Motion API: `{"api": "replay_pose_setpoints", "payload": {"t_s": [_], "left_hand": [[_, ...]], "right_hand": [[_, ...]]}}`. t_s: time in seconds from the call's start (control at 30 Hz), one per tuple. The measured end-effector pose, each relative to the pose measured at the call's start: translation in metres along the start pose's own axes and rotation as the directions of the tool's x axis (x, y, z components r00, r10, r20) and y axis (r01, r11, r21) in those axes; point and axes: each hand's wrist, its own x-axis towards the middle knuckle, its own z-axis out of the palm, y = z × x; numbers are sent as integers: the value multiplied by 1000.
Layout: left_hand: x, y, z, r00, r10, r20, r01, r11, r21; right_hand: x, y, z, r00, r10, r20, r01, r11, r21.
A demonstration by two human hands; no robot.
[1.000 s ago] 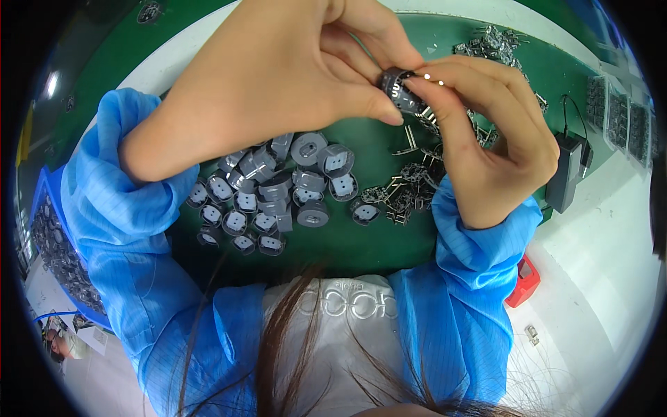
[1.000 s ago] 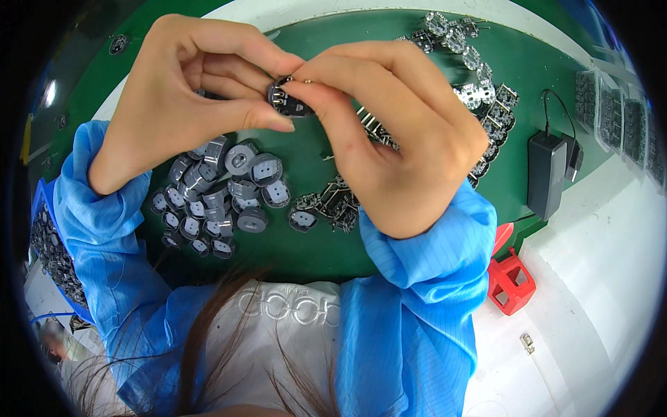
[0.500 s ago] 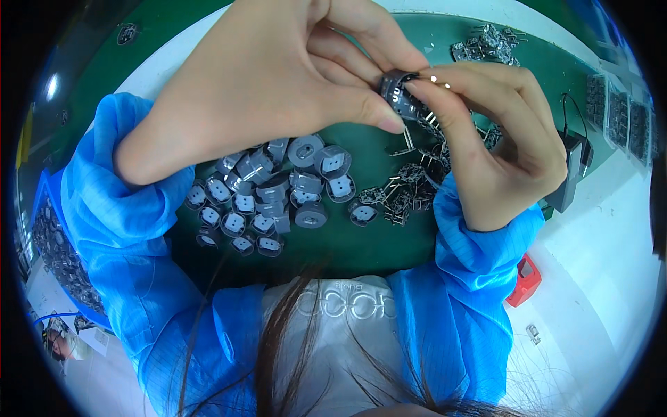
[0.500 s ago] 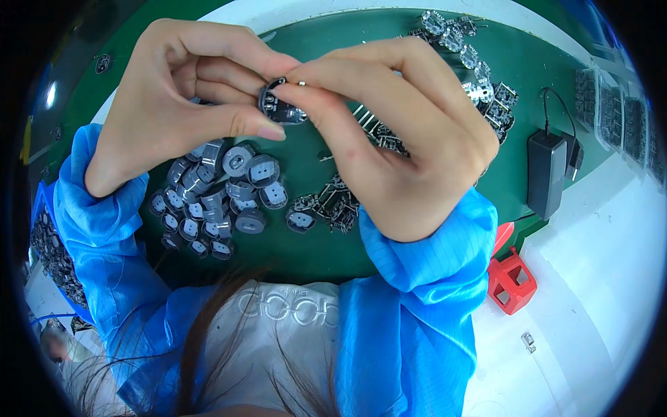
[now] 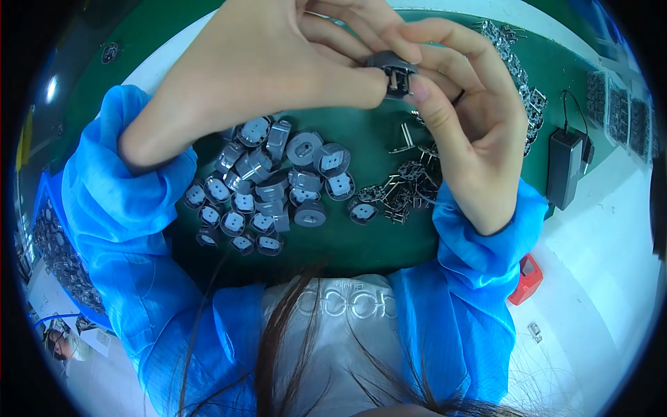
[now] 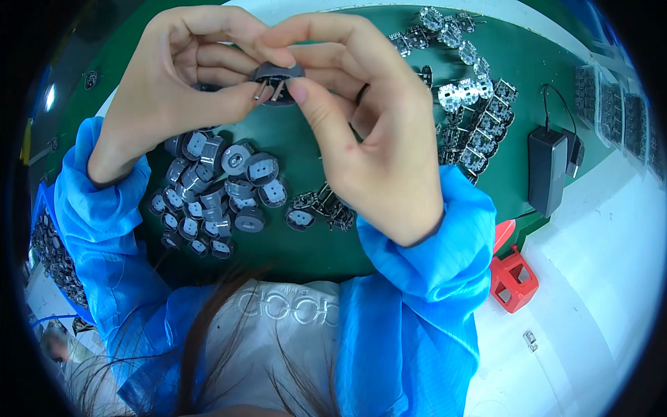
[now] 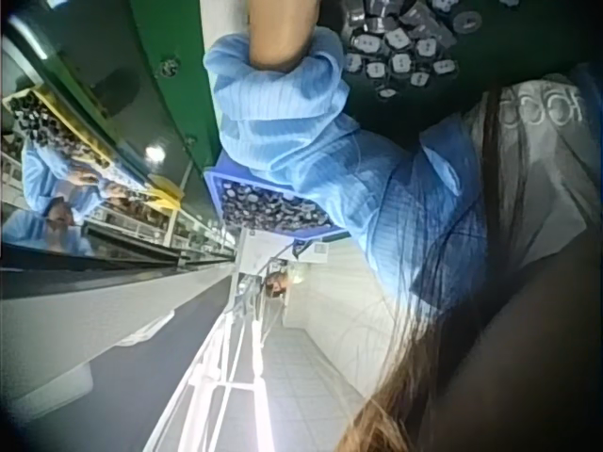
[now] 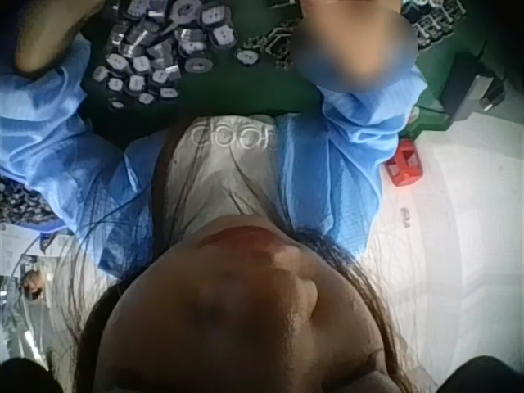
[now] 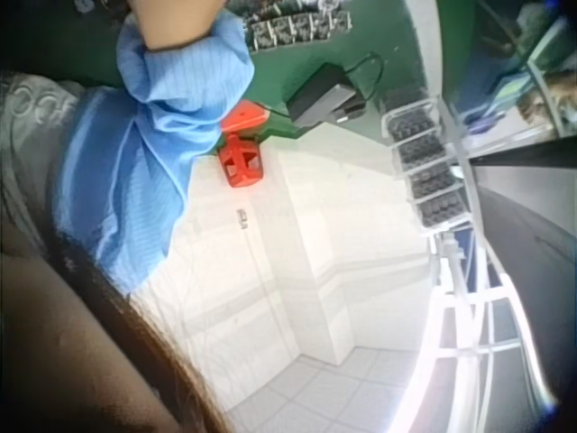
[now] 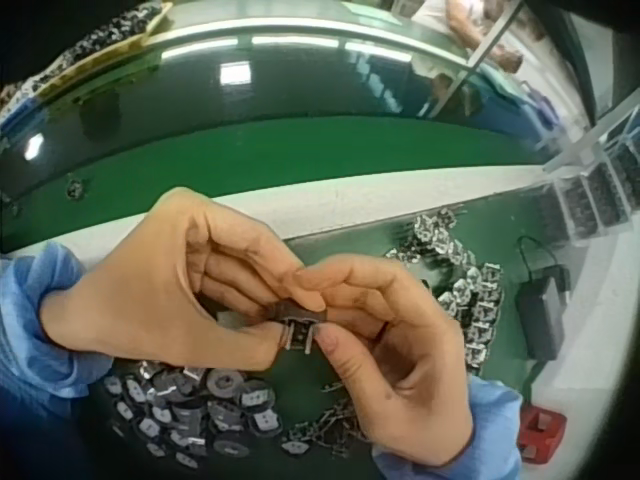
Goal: The person assembles small electronic components by hand. They pick up gray plastic housings and metal pin connectors from a green work surface, insert the pins into the housings, and place the finished units into a pile. The person also transfers a batch of housings from a blue bin to the workspace.
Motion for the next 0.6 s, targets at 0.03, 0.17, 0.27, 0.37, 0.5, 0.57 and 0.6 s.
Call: {"api": "replay_pose_setpoints", "payload": {"t_s": [0.03,0.17,0.27,0.37,0.5,0.57,0.6], "left_hand": [[-1,0,1,1000,5,2,-5,1000,28],[-4,2,6,994,99,-39,-93,987,128],[4,4,3,982,158,-100,-144,980,139],[12,10,-42,979,76,-188,-12,947,321],[34,-26,-94,915,339,-221,12,525,851],[24,-33,-88,837,529,-139,90,117,989],[21,-37,-87,790,604,-105,158,-35,987]], "right_hand": [[-1,6,-6,996,-22,85,20,1000,23],[-5,12,5,985,-174,3,172,971,-163],[0,7,1,993,-117,-33,107,972,-209],[8,-8,-27,993,-110,-39,71,834,-548],[0,-23,-48,995,-40,92,98,565,-819],[0,-17,-49,975,-34,219,198,583,-788],[0,-12,-48,964,-50,262,241,589,-771]]}}
